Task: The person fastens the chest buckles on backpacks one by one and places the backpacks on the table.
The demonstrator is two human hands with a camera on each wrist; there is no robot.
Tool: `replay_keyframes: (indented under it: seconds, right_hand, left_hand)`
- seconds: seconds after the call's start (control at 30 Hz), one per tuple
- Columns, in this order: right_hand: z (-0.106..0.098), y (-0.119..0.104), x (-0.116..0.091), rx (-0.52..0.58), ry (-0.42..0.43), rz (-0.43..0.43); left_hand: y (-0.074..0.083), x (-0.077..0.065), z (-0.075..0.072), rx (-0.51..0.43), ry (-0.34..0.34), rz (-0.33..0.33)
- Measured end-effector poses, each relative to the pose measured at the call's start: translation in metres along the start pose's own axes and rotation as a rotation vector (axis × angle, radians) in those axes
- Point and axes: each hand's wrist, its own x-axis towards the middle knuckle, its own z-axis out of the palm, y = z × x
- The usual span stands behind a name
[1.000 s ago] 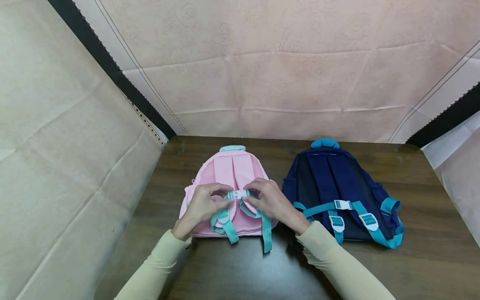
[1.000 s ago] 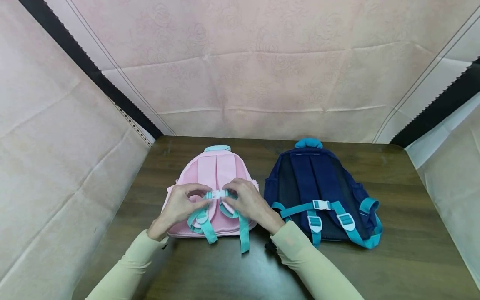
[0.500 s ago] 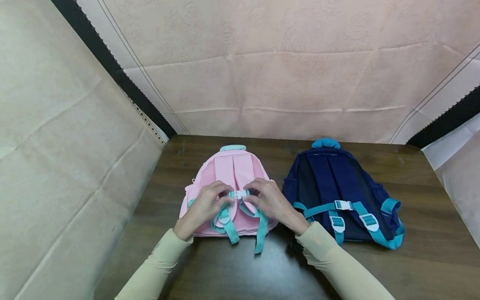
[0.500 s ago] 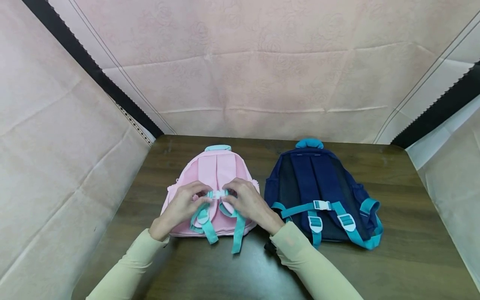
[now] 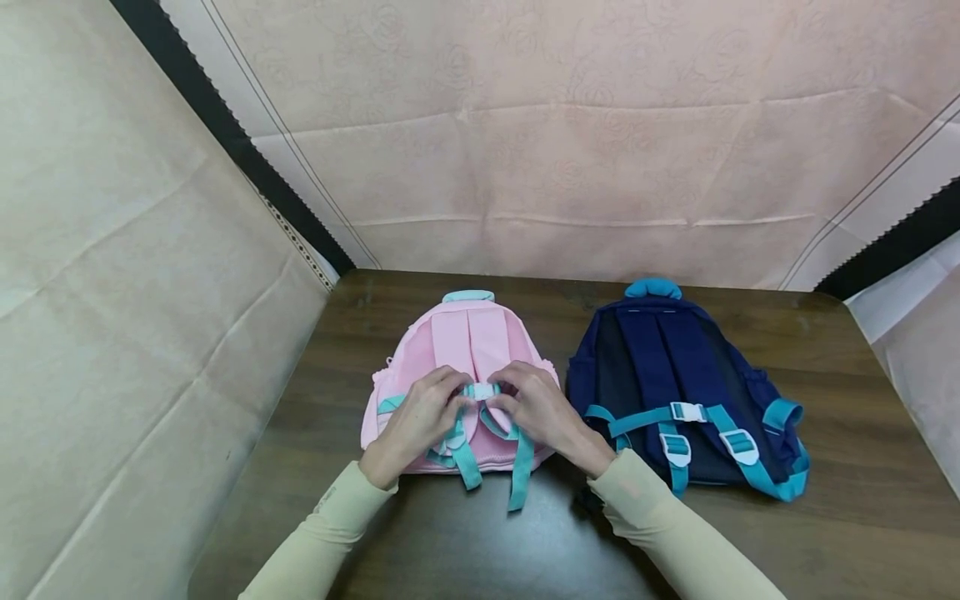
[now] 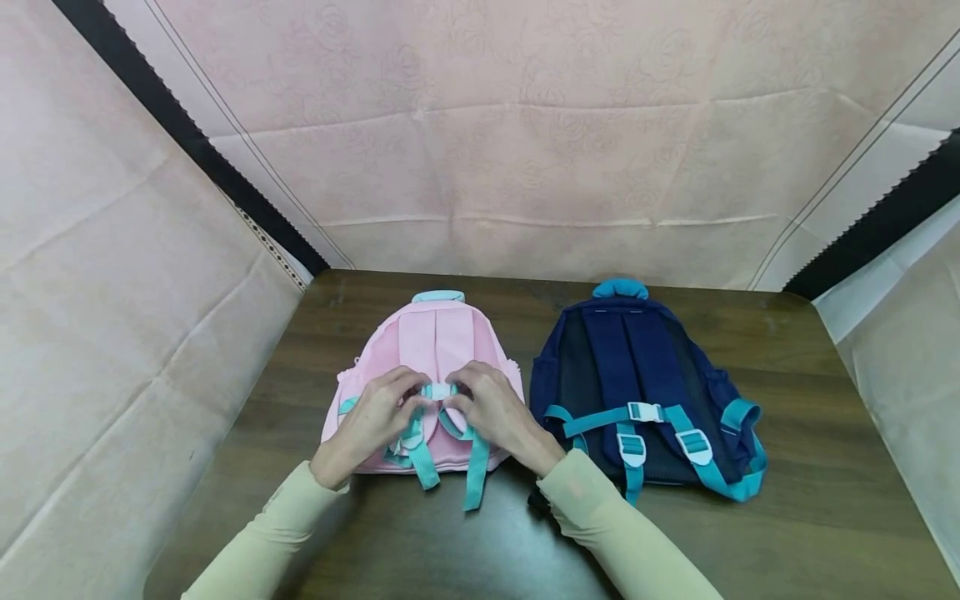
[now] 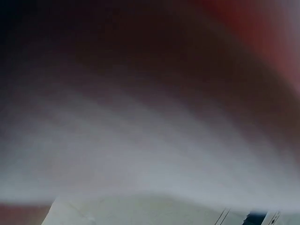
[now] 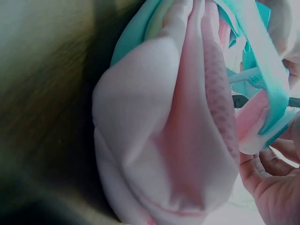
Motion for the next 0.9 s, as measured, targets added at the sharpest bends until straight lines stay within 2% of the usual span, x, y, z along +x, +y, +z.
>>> replay_keyframes:
  seconds: [0.3,0.57,0.9]
  right_hand:
    - [0.005,-0.003,0.001,-0.001,-0.002,0.019]
    - [0.005,-0.006,-0.005,-0.043,-0.015,0.048]
    - [-0.027,-0.004,-0.027,-0.107,0.148,0.053]
  left_hand:
    - [-0.004,-0.001,-0.004,0.007,-0.015,0.018]
    - [-0.009,-0.003,-0.02,0.027,-0.141,-0.054]
    - [-0.018,-0.005,-0.039,0.079,-0.163,-0.111]
